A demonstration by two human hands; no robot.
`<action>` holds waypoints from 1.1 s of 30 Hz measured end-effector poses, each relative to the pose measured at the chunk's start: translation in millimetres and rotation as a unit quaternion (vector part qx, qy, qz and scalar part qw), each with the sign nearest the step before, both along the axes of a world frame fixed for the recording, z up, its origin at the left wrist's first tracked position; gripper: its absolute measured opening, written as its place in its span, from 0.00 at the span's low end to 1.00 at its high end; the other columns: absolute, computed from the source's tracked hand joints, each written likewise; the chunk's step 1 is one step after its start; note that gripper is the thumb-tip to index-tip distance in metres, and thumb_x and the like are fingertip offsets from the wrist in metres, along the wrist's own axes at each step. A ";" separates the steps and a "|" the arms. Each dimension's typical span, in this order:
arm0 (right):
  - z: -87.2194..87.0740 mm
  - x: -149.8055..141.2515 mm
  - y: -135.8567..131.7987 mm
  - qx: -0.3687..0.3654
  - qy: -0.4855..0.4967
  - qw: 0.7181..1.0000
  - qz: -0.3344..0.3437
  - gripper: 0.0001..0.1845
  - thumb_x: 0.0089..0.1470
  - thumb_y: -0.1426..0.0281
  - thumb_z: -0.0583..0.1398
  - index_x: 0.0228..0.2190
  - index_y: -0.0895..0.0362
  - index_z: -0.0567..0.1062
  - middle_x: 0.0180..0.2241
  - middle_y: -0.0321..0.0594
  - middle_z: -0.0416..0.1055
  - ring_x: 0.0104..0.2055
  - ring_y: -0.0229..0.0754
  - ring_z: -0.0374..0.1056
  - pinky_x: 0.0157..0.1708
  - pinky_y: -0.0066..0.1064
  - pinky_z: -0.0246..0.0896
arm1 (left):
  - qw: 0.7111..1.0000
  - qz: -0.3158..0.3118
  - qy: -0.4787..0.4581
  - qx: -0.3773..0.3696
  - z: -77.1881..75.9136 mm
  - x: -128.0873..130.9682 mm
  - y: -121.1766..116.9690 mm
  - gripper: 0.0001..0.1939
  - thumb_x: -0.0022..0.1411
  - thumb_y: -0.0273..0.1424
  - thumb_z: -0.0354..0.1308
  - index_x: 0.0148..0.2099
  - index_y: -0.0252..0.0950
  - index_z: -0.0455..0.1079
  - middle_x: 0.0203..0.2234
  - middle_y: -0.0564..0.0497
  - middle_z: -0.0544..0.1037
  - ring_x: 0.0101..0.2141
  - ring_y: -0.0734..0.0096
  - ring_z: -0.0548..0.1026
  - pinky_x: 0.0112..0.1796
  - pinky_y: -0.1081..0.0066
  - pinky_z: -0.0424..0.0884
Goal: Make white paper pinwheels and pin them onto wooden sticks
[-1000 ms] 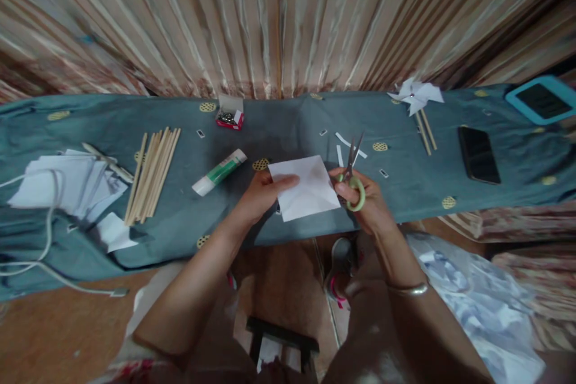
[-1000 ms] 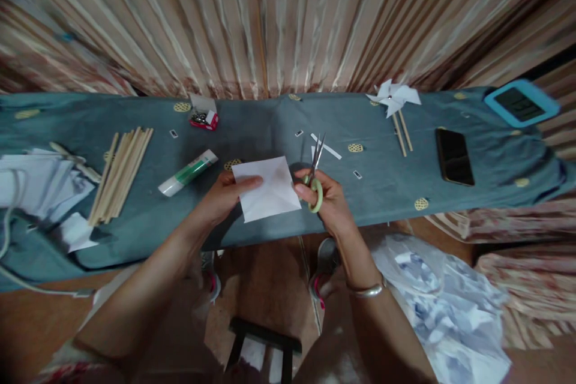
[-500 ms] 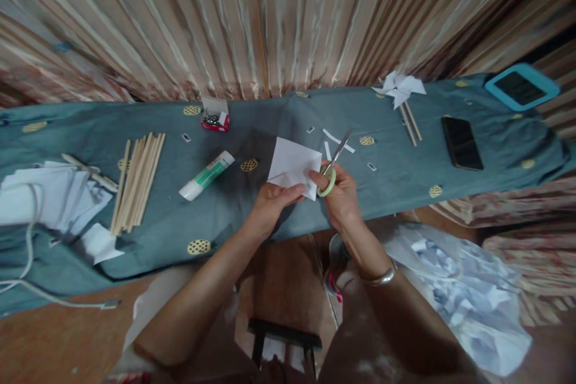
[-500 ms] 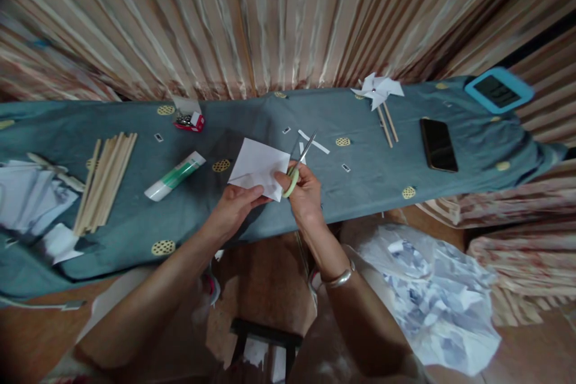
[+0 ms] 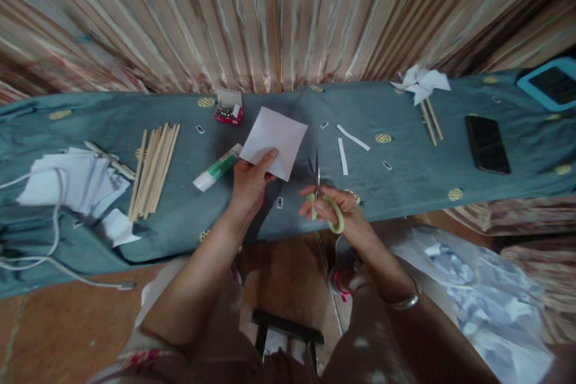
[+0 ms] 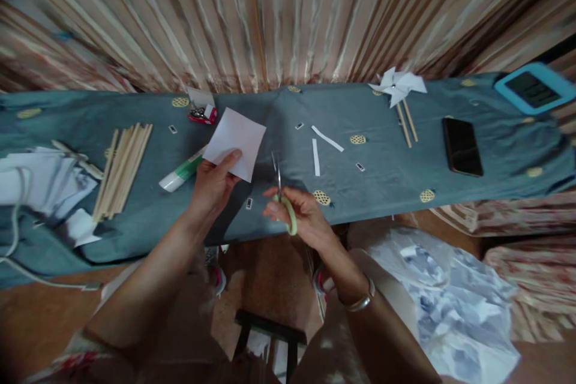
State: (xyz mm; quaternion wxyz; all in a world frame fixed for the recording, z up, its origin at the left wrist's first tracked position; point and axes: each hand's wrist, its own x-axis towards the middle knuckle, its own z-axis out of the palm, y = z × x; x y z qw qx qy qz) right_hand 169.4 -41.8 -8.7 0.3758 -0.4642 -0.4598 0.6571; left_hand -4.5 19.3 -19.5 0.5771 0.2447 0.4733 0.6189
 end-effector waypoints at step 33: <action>4.0 -10.6 -8.0 -0.046 -0.038 0.995 0.078 0.24 0.46 0.48 0.67 0.33 0.56 0.76 0.24 0.34 0.72 0.24 0.33 0.67 0.24 0.25 0.65 | 0.978 -0.042 0.189 0.080 -7.1 10.7 -0.2 0.16 0.53 0.41 0.66 0.23 0.36 0.68 0.14 0.56 0.70 0.13 0.79 0.64 0.14 0.77 0.61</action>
